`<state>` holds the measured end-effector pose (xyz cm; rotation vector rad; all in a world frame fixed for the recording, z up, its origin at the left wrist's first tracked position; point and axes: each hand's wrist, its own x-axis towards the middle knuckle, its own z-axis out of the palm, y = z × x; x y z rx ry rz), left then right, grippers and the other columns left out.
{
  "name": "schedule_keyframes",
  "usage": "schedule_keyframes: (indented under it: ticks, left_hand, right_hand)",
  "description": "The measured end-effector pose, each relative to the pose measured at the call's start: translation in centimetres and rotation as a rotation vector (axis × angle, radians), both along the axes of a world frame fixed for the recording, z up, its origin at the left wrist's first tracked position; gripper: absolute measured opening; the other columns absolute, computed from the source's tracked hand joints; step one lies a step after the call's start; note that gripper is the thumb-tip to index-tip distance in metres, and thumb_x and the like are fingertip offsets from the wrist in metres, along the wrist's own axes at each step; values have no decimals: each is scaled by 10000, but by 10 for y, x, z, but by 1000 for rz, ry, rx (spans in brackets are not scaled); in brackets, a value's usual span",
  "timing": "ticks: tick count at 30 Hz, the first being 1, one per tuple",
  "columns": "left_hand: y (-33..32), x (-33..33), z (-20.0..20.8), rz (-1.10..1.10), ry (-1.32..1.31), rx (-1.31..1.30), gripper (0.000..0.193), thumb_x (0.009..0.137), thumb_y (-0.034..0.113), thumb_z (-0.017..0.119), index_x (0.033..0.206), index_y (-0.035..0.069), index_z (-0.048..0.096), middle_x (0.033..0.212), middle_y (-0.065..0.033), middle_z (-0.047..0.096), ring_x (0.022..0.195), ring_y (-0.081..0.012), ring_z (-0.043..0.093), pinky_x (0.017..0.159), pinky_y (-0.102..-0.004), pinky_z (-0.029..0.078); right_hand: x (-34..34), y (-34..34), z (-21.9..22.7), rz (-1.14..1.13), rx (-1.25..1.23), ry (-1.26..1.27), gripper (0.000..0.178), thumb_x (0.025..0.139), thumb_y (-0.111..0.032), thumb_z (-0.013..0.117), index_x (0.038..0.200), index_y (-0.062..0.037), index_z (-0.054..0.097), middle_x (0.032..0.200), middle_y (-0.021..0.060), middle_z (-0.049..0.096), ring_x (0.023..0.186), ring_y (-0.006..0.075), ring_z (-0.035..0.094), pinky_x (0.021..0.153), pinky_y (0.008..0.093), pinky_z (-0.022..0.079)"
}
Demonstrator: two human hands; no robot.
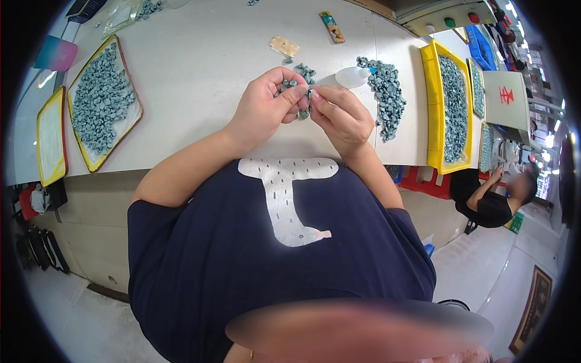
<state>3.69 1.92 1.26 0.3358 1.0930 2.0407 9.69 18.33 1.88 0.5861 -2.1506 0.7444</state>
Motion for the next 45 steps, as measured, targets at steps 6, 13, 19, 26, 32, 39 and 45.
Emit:
schedule_keyframes:
  ticks: [6, 13, 19, 26, 32, 39, 45]
  left_hand:
    - [-2, 4, 2, 51, 183, -108, 120, 971, 117, 519, 1011, 5, 508, 787, -40, 586, 603, -36, 448, 547, -206, 405]
    - [3, 10, 3, 177, 342, -164, 98, 960, 101, 538, 978, 5, 534, 783, -43, 614, 723, -67, 571, 618, -215, 464]
    - [5, 9, 3, 275, 608, -251, 98, 950, 102, 558, 957, 4, 550, 786, -51, 642, 735, -84, 591, 634, -224, 469]
    - [3, 7, 2, 153, 316, -148, 108, 959, 119, 551, 1004, 22, 540, 795, -27, 630, 622, -37, 483, 563, -198, 414]
    - [1, 5, 4, 119, 301, -134, 117, 958, 126, 555, 1014, 23, 542, 811, -30, 628, 624, -29, 473, 563, -195, 412]
    - [1, 4, 3, 127, 366, -171, 125, 959, 128, 554, 1020, 18, 547, 826, -40, 623, 641, -26, 484, 558, -189, 408]
    - [4, -7, -2, 124, -31, -17, 134, 966, 122, 533, 1019, -2, 540, 853, -63, 592, 613, -30, 420, 515, -178, 362]
  right_hand:
    - [0, 1, -2, 41, -63, -33, 182, 641, 80, 749, 791, 42, 652, 868, 129, 657, 708, 228, 648, 590, 293, 536]
    - [2, 1, -5, 16, -147, -104, 197, 674, 71, 751, 842, 2, 673, 893, 118, 675, 735, 210, 661, 606, 282, 539]
    - [10, 2, -5, -12, -469, -453, 269, 751, 56, 719, 1005, -28, 695, 921, 89, 683, 798, 149, 654, 659, 238, 528]
    - [13, 4, -5, 83, -736, -607, 258, 809, 58, 682, 1062, 7, 677, 955, 86, 659, 849, 129, 626, 710, 221, 510]
    - [11, 4, -7, 108, -736, -543, 231, 798, 36, 704, 1025, -4, 697, 937, 82, 672, 843, 130, 630, 706, 230, 514]
    - [8, 4, -8, 12, -527, -454, 202, 777, 21, 722, 974, -22, 721, 887, 78, 695, 751, 127, 638, 655, 234, 511]
    - [1, 1, -13, -67, -637, -567, 221, 776, -24, 740, 995, -32, 713, 820, 57, 678, 702, 121, 630, 629, 232, 505]
